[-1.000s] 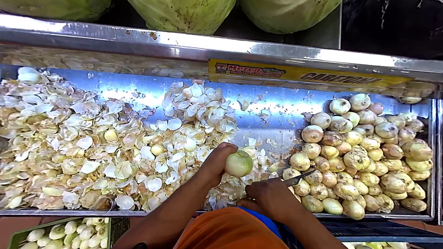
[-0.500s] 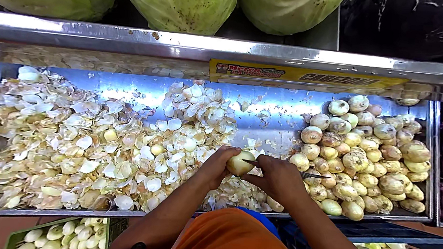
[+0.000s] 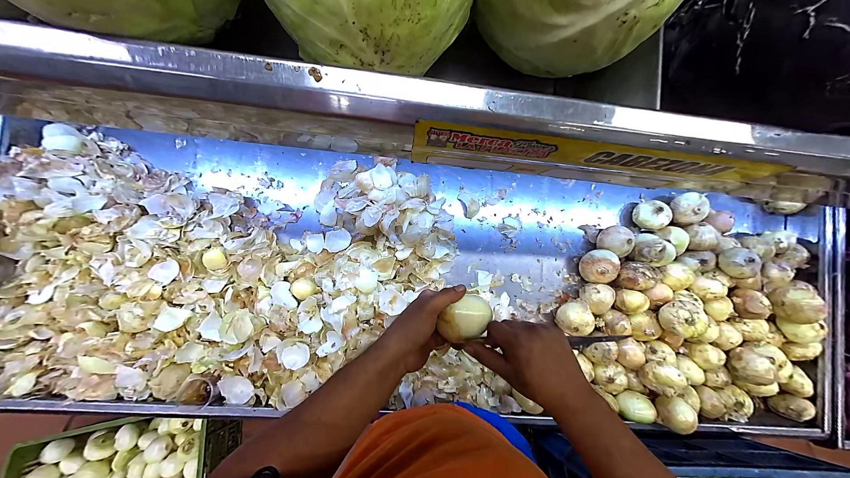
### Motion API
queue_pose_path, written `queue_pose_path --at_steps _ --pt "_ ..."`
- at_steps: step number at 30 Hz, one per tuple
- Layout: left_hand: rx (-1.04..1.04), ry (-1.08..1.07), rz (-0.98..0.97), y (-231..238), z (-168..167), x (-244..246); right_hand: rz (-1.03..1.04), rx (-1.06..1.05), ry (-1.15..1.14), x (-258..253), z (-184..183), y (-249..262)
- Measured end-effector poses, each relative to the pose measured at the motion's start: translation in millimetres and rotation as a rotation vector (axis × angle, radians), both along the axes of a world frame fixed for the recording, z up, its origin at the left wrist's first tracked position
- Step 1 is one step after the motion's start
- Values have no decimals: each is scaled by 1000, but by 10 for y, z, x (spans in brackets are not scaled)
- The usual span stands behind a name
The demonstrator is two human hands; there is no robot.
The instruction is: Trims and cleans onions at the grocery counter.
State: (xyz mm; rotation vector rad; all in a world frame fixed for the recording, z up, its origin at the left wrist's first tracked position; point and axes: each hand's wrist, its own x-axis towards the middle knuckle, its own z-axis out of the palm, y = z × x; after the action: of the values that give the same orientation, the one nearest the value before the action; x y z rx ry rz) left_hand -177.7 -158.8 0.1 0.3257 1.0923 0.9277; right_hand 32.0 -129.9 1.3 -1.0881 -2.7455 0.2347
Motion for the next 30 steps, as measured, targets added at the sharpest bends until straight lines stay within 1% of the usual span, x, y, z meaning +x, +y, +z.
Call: queue_pose_path --at_steps 5,7,9,12,14,16,18,21,23,26,30 --pt "-36 -56 13 19 -51 -7 288 -327 -159 62 125 -50" --pt "-32 -79 29 22 -70 -23 321 -375 -184 94 154 -50" --pt "-24 -104 37 33 -86 -44 267 -349 -115 158 164 -23" --pt "-33 -159 37 35 -84 -70 104 -304 -10 250 172 44" --pt "-45 -183 53 41 -75 -60 -2 -330 -24 281 194 90" --pt "-24 -181 73 44 -75 -44 -61 -348 -30 271 213 127" --pt "24 -141 37 39 -92 -37 -99 -309 -8 211 236 134" --pt "68 -54 -24 23 -107 -8 -149 -177 -18 47 294 97" --pt "85 -7 -27 11 -95 20 -163 -91 -27 -32 307 94" --pt "102 77 -9 -29 -49 68 -183 -43 -91 -78 305 90" --pt "145 233 11 -62 -63 101 -196 -32 -84 -78 259 77"
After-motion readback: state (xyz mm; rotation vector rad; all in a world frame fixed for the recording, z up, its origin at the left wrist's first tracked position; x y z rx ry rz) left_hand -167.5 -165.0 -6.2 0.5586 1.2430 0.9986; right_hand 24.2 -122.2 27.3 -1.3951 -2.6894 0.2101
